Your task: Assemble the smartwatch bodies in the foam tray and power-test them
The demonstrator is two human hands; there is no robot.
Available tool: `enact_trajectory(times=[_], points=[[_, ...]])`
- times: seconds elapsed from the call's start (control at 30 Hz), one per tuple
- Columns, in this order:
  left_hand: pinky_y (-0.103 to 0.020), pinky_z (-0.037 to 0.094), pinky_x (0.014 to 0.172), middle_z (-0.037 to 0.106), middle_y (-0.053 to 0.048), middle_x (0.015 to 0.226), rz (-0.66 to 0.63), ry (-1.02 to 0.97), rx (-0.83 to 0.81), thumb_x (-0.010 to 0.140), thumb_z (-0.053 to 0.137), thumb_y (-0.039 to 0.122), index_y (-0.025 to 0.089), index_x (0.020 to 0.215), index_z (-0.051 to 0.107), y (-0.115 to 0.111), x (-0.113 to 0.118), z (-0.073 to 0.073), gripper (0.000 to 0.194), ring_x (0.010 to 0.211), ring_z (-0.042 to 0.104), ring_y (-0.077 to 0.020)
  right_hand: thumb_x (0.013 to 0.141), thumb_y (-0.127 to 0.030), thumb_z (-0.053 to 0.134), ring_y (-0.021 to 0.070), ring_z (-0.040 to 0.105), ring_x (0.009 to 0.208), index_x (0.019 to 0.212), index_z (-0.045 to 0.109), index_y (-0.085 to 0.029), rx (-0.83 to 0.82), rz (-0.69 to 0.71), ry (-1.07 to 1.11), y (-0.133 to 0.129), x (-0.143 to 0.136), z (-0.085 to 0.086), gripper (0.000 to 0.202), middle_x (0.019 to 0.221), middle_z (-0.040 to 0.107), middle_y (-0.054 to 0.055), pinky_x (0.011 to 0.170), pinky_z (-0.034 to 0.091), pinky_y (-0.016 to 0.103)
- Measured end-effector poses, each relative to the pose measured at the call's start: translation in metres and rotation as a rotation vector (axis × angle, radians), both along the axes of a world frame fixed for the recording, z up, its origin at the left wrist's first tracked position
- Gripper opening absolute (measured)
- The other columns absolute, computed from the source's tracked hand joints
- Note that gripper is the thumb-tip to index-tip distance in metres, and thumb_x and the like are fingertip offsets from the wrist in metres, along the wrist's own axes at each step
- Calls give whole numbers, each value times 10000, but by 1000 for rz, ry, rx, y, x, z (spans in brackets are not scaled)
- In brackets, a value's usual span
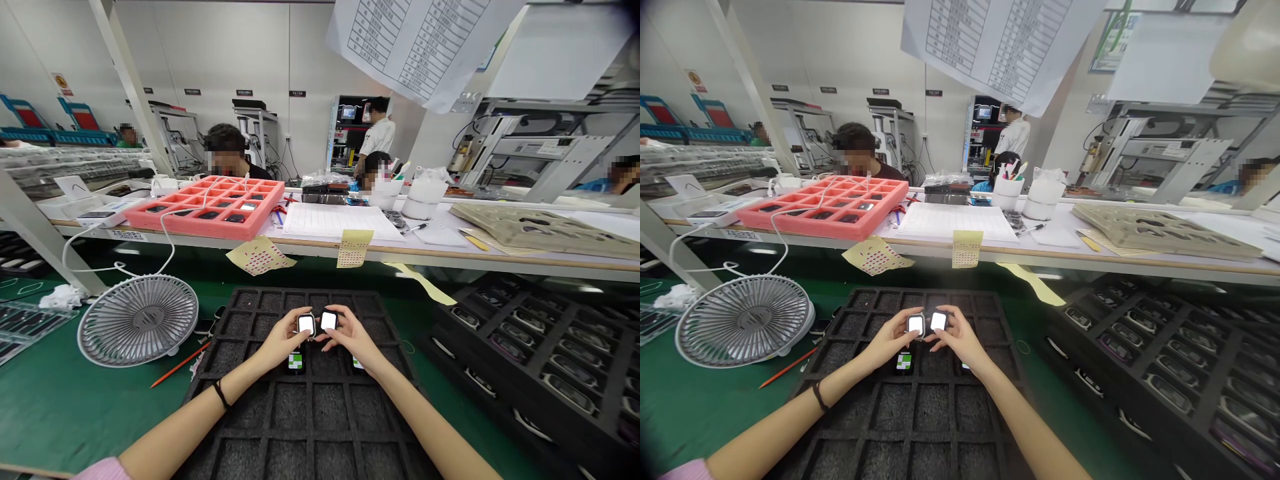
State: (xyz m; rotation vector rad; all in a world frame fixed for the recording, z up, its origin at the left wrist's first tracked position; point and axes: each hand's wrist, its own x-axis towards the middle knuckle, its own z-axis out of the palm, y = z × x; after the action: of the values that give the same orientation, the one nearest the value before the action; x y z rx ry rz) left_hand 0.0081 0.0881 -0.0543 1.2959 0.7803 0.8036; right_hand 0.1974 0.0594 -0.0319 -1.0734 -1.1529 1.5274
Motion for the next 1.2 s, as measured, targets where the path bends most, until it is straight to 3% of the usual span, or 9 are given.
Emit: enact_trajectory(times=[0.2,0.43,0.63,0.8,0.93,1.2], points=[[-210,394,538,616,-66,862,19,64,-16,777,585,502,143,1140,589,1,-1,6,511,692,545,-148,775,-482,632,207,677,616,1062,462,-180,-50,-44,-44,0,2,2,450,870,620,50,502,533,286],[-213,377,525,621,-61,781,14,110,28,796,528,563,121,969,676,1,-1,9,497,652,520,-144,766,-537,620,177,630,462,972,474,-165,-66,-83,-106,0,3,4,450,786,635,38,377,445,220],[-209,399,539,635,-66,872,-22,75,-5,812,544,518,149,1113,618,1,-1,5,481,686,557,-146,777,-496,633,179,656,535,1016,475,-175,-52,-75,-71,-1,3,4,430,857,638,51,452,504,250],[-215,418,571,605,-101,1055,-64,15,-14,789,604,458,156,1269,486,1,-1,-3,579,723,546,-136,747,-439,685,203,683,686,1093,455,-205,-39,-44,11,0,2,2,477,1007,608,77,515,550,280],[-207,414,593,573,-126,1147,-95,-11,-9,765,651,403,152,1335,392,0,0,-6,674,801,554,-148,741,-428,691,201,681,680,1086,457,-206,-34,-46,3,1,2,0,473,1009,602,75,509,552,280],[-231,440,580,602,-127,1088,-22,34,-23,795,570,476,111,1294,468,4,-1,-3,626,674,537,-121,770,-468,650,201,682,649,1075,464,-187,-48,-69,-1,0,4,3,455,957,627,65,502,539,270]])
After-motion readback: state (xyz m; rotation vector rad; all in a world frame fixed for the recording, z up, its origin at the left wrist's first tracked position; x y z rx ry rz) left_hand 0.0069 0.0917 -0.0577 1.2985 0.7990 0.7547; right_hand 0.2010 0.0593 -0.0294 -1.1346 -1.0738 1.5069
